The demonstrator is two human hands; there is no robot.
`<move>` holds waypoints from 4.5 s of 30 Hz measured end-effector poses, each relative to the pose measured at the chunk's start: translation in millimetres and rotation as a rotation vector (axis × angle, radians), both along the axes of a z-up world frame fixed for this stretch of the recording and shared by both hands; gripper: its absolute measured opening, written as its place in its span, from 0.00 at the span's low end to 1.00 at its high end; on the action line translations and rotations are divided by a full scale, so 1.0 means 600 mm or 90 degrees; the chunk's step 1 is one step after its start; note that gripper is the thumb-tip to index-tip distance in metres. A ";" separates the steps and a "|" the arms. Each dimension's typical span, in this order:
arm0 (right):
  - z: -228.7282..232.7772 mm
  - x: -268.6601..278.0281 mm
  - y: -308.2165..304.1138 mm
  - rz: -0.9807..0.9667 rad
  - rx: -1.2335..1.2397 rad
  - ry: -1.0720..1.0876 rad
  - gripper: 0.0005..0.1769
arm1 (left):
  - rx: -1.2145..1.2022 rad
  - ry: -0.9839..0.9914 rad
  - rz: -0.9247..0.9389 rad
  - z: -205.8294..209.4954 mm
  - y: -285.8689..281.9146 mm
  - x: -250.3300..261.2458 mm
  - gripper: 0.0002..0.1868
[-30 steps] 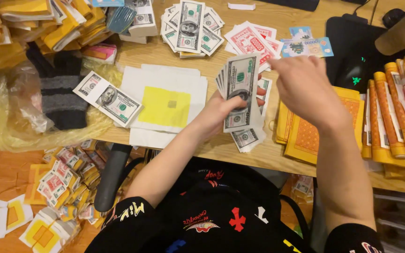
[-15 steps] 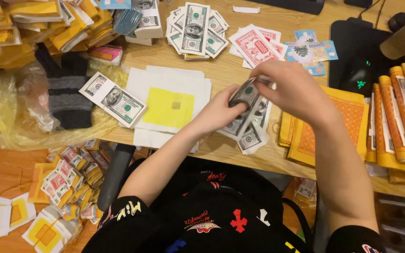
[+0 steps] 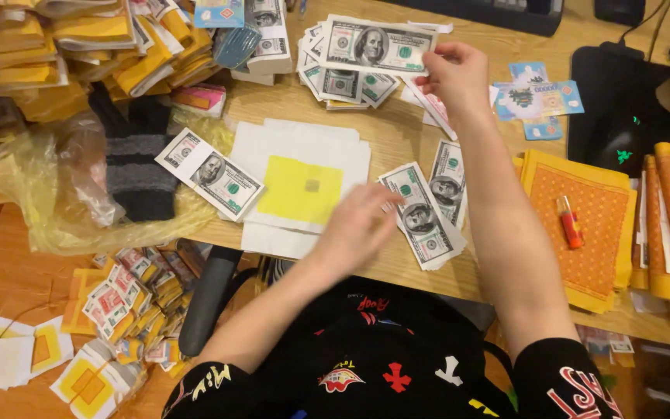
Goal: The person counts stacks of paper money at a cluttered desk, fanning and aligning the bills by hand. They place counted stacks into yellow envelopes and continue handling additional bills throughout the clip.
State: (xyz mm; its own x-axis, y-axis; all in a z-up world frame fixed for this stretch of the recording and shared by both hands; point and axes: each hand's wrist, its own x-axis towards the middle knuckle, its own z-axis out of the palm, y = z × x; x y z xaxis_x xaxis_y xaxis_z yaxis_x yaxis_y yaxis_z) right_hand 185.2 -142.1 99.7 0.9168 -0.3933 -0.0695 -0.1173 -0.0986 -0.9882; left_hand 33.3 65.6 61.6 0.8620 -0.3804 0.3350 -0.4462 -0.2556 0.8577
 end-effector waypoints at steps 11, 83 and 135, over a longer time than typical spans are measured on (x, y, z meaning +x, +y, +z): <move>0.055 -0.074 0.005 0.535 -0.524 0.154 0.15 | 0.309 -0.398 -0.059 -0.107 -0.087 -0.064 0.03; -0.033 -0.437 0.055 0.270 -0.882 -0.588 0.11 | -0.786 0.670 -0.279 -0.053 -0.076 -0.026 0.31; -0.016 0.072 0.074 0.257 0.147 -0.121 0.15 | -0.062 0.243 -0.107 0.014 0.079 0.043 0.16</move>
State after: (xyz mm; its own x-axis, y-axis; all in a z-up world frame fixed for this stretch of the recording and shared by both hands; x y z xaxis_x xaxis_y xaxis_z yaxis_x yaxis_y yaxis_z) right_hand 228.4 -97.7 90.4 0.9975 0.0012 0.0703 0.0696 0.1250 -0.9897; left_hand 59.4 113.1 70.0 0.8600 -0.5084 0.0450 -0.1206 -0.1166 0.9858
